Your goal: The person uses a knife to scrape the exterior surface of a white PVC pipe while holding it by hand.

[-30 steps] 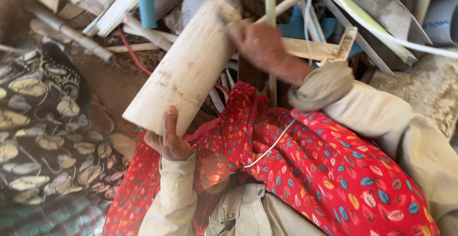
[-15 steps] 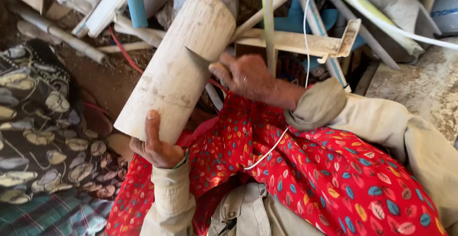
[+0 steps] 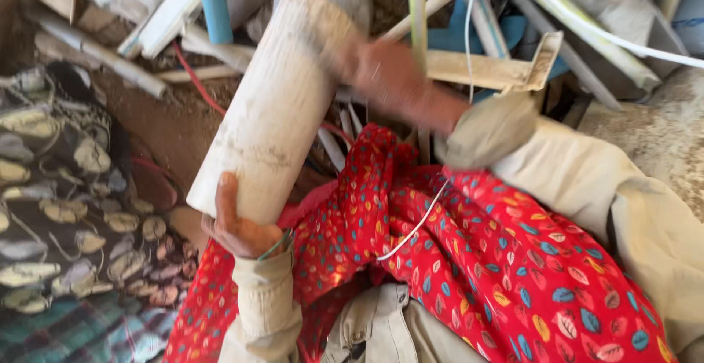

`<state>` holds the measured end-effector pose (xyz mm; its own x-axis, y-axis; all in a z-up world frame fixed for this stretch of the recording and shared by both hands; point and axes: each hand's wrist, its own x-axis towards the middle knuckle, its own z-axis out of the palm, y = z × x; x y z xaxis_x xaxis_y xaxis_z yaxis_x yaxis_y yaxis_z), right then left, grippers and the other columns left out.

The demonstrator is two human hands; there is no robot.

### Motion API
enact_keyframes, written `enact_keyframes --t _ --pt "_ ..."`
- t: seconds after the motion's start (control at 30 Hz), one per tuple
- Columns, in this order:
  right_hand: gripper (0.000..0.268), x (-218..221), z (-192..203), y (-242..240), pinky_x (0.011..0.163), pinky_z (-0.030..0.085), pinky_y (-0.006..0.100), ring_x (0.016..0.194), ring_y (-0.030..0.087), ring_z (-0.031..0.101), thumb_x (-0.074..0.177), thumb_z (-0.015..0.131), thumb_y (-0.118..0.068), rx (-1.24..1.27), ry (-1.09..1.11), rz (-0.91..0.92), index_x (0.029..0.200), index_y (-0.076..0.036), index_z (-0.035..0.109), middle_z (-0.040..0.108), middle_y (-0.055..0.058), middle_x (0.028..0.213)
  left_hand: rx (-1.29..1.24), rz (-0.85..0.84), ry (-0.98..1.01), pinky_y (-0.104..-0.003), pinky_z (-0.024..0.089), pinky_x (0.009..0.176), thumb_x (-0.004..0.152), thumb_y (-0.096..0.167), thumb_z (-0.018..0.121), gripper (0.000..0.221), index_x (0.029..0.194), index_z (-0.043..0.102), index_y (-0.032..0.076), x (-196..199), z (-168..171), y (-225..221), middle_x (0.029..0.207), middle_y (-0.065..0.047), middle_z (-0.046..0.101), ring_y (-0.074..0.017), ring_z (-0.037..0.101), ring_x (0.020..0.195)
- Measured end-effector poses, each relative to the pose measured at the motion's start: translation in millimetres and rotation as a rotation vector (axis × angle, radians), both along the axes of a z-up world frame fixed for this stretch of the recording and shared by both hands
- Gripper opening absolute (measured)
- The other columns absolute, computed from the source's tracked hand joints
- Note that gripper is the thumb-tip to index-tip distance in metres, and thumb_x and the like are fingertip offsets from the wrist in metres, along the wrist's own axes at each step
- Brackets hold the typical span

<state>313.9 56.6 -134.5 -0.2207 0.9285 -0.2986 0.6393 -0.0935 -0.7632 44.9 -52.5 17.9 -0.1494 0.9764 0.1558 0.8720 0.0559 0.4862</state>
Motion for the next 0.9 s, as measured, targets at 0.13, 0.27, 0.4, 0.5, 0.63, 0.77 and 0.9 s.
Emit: enact_keyframes --t 0.13,0.27,0.4,0.5,0.63,0.77,0.9 --pt "0.046 -34.9 29.3 -42.0 0.054 0.052 0.049 0.058 0.038 0.066 0.106 0.056 -0.051 0.186 0.12 0.182 0.093 -0.008 0.066 0.063 0.018 0.062 -0.014 0.002 -0.012 -0.052 0.047 0.096 0.091 0.002 0.062 0.041 0.132 0.062 -0.001 0.4 -4.5 -1.6 0.128 -0.025 0.066 -0.0422 0.071 0.113" --pt "0.048 -7.5 6.1 8.1 0.054 0.054 0.049 0.062 0.036 0.068 0.106 0.056 -0.053 0.125 -0.006 -0.043 0.093 -0.009 0.07 0.069 0.016 0.073 0.042 -0.21 0.194 -0.052 0.041 0.099 0.09 -0.001 0.063 0.047 0.137 0.057 -0.003 -4.9 -3.7 -11.9 0.127 -0.027 0.07 -0.0401 0.07 0.114" --pt "0.027 -45.3 -0.6 -51.8 0.06 0.056 0.049 0.066 0.028 0.069 0.089 0.061 -0.037 0.312 -0.144 0.333 0.09 -0.012 0.07 0.069 0.012 0.07 0.002 -0.155 0.204 -0.048 0.045 0.102 0.09 0.001 0.064 0.045 0.135 0.062 0.0 -10.1 -9.0 -14.5 0.127 -0.024 0.072 -0.04 0.068 0.116" --pt "0.02 -26.4 -11.2 -34.3 0.063 0.057 0.044 0.07 0.028 0.069 0.085 0.062 -0.033 0.211 0.075 0.186 0.076 -0.016 0.067 0.069 0.01 0.078 -0.004 -0.164 0.191 -0.047 0.044 0.101 0.089 -0.001 0.063 0.046 0.135 0.062 0.0 -9.3 -10.9 -21.3 0.129 -0.025 0.072 -0.0409 0.072 0.119" --pt "0.031 9.1 5.3 24.5 0.055 0.054 0.046 0.061 0.029 0.066 0.101 0.052 -0.039 -0.073 -0.103 0.058 0.099 -0.011 0.065 0.062 0.012 0.068 -0.071 -0.139 0.223 -0.05 0.042 0.099 0.077 -0.002 0.058 0.054 0.131 0.064 -0.002 -5.0 -0.7 -15.2 0.123 -0.028 0.071 -0.0464 0.068 0.113" --pt "0.028 -20.7 10.4 -27.4 0.051 0.052 0.047 0.059 0.03 0.067 0.08 0.059 -0.029 0.425 0.071 0.213 0.1 -0.014 0.071 0.064 0.01 0.067 0.018 -0.246 -0.012 -0.043 0.052 0.107 0.096 -0.002 0.056 0.043 0.139 0.06 0.002 -3.9 -1.7 -3.1 0.132 -0.024 0.067 -0.0421 0.068 0.119" --pt "0.022 2.9 -40.3 -1.3 0.049 0.05 0.046 0.058 0.032 0.065 0.102 0.064 -0.037 0.307 -0.069 0.25 0.098 -0.015 0.07 0.065 0.013 0.072 0.006 -0.15 0.21 -0.049 0.042 0.099 0.088 -0.002 0.061 0.048 0.136 0.06 -0.003 -5.6 -2.1 -21.7 0.127 -0.028 0.071 -0.0431 0.067 0.11"
